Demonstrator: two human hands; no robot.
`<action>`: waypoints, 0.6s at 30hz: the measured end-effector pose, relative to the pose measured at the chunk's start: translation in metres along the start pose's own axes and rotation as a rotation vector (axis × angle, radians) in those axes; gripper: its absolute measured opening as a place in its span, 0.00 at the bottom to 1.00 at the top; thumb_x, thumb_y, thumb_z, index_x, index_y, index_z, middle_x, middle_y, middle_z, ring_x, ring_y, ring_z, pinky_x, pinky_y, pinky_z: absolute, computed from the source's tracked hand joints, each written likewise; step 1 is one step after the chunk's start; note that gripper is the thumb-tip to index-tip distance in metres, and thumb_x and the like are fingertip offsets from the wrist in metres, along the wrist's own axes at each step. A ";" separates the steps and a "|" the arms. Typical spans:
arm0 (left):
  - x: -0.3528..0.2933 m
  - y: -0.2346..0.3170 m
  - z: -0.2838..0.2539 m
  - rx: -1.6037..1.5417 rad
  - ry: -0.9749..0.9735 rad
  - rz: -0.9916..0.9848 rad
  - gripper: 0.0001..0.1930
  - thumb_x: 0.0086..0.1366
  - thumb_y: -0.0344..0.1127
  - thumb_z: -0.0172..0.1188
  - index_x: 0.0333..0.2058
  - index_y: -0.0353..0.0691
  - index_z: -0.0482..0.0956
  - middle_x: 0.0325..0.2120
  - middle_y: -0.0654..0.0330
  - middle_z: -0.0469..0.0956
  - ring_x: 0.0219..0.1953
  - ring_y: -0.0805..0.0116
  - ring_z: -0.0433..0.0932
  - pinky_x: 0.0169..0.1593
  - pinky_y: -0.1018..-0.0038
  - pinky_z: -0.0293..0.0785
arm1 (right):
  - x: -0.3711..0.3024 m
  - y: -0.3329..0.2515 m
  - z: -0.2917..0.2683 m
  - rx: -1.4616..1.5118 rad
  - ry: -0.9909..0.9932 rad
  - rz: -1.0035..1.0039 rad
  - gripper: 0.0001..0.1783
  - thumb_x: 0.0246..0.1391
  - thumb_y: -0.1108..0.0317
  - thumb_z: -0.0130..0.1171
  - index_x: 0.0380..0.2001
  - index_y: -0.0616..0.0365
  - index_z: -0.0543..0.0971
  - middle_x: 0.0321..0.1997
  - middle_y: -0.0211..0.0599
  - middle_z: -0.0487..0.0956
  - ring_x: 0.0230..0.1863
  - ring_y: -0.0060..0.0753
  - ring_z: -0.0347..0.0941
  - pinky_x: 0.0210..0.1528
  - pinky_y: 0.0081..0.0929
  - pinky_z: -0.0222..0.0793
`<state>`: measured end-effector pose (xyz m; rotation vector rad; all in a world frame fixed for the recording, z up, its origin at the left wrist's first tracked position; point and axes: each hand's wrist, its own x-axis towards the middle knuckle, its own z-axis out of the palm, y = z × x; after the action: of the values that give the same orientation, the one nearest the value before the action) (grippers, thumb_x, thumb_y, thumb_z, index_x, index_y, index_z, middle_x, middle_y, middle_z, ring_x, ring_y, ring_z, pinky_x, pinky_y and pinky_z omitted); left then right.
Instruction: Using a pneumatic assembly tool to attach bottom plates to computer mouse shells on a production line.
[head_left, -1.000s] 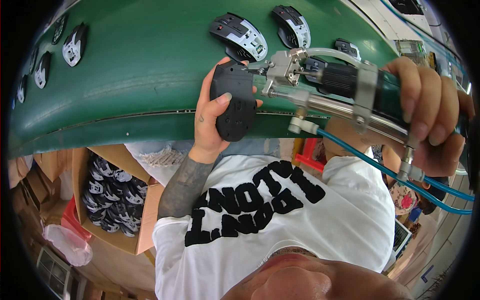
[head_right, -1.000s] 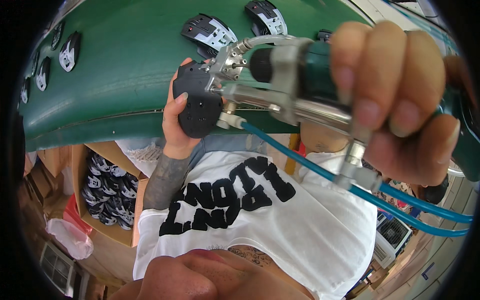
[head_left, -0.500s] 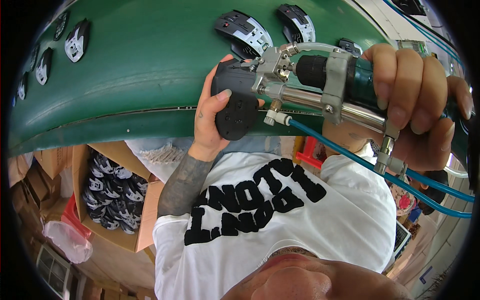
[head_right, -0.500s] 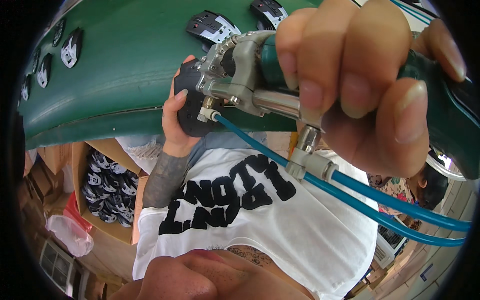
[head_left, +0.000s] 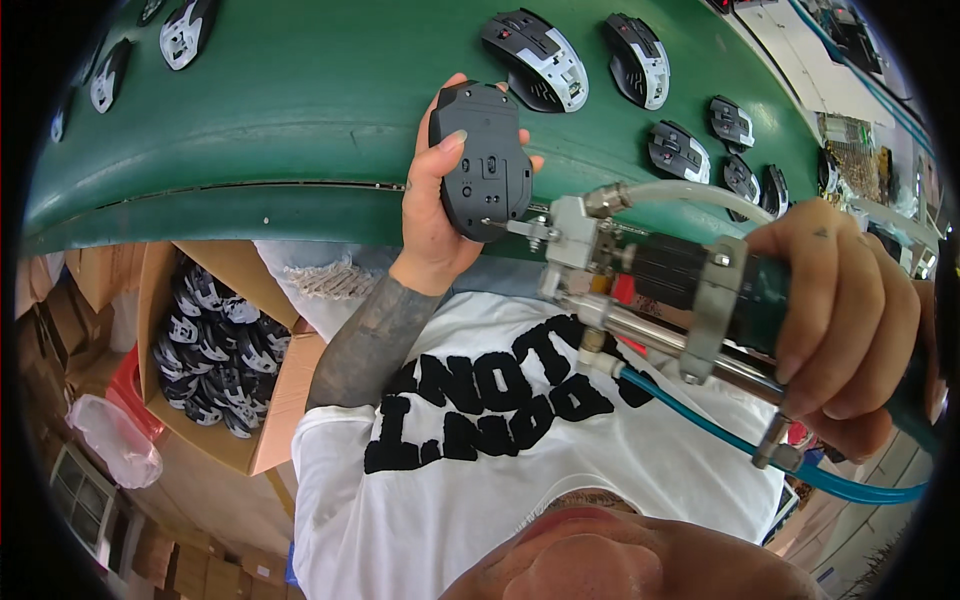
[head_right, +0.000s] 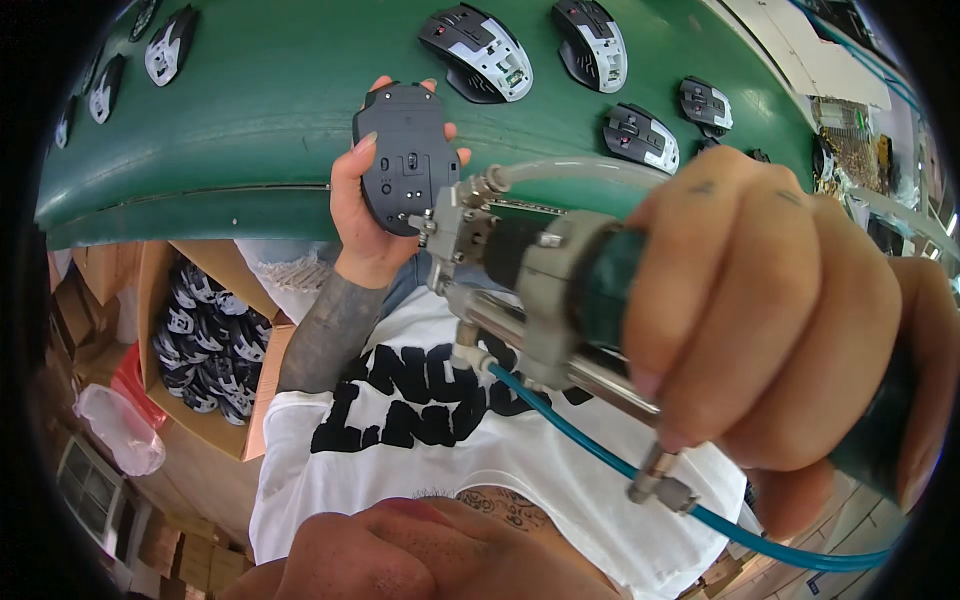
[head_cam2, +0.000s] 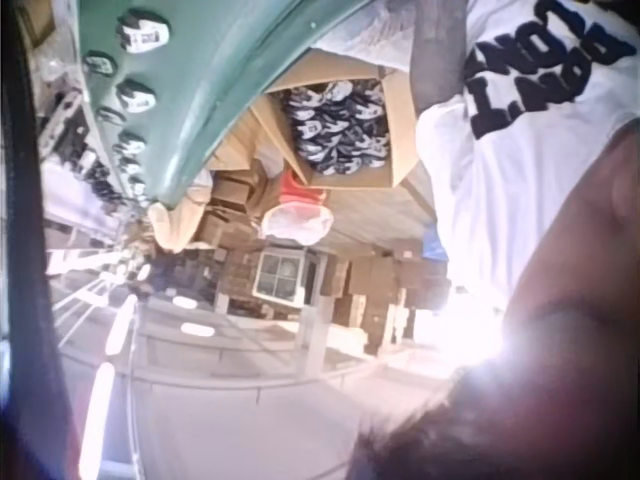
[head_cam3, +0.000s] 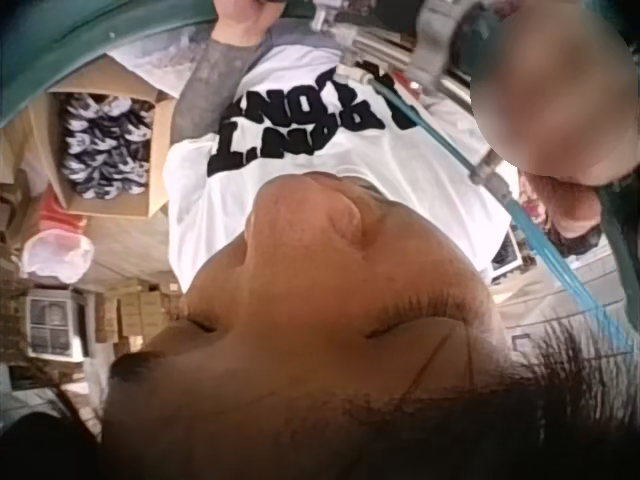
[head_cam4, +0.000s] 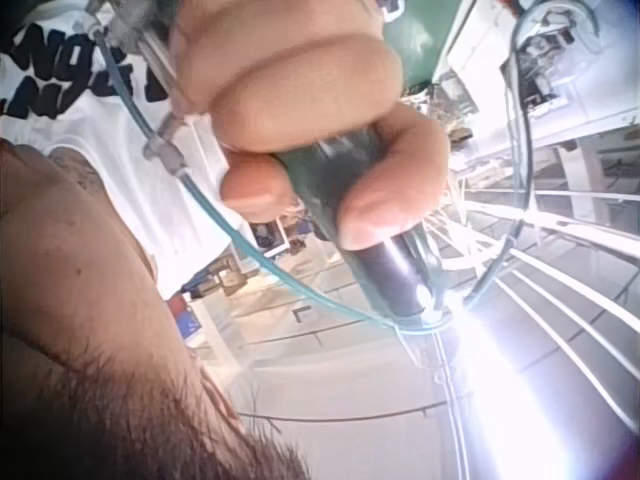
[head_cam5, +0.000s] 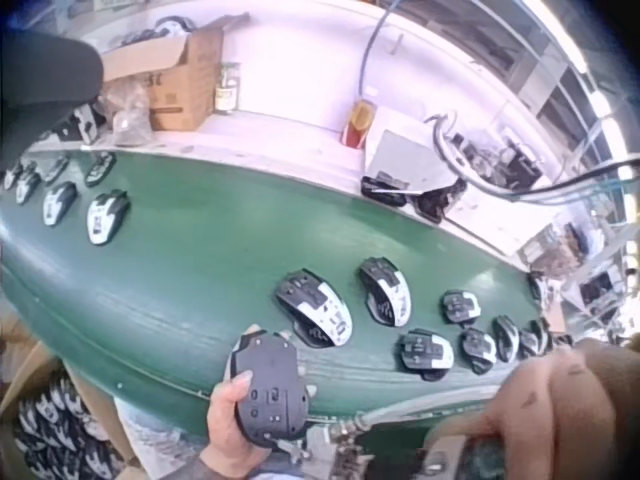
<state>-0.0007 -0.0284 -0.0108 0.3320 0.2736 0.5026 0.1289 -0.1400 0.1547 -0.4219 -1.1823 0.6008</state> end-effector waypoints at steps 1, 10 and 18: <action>0.001 -0.001 0.002 -0.008 -0.007 -0.015 0.33 0.59 0.41 0.51 0.63 0.45 0.54 0.56 0.51 0.62 0.49 0.56 0.71 0.50 0.55 0.76 | 0.002 0.002 0.002 -0.047 -0.033 0.014 0.14 0.48 0.68 0.67 0.37 0.48 0.74 0.21 0.21 0.77 0.21 0.16 0.76 0.30 0.15 0.77; 0.001 -0.003 0.001 0.024 -0.005 0.006 0.34 0.59 0.40 0.52 0.63 0.44 0.53 0.57 0.50 0.62 0.49 0.57 0.71 0.50 0.55 0.76 | 0.007 -0.006 0.007 -0.091 -0.050 0.183 0.18 0.51 0.68 0.67 0.45 0.45 0.73 0.25 0.26 0.76 0.24 0.23 0.75 0.26 0.20 0.73; 0.001 -0.001 0.004 0.055 -0.012 0.006 0.33 0.59 0.41 0.51 0.63 0.44 0.53 0.56 0.50 0.62 0.49 0.57 0.72 0.50 0.55 0.76 | 0.004 -0.014 -0.006 -0.055 -0.085 0.136 0.18 0.50 0.68 0.67 0.44 0.45 0.73 0.25 0.26 0.76 0.24 0.22 0.75 0.26 0.19 0.73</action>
<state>0.0021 -0.0296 -0.0074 0.3890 0.2754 0.4996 0.1384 -0.1482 0.1644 -0.5311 -1.2599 0.7109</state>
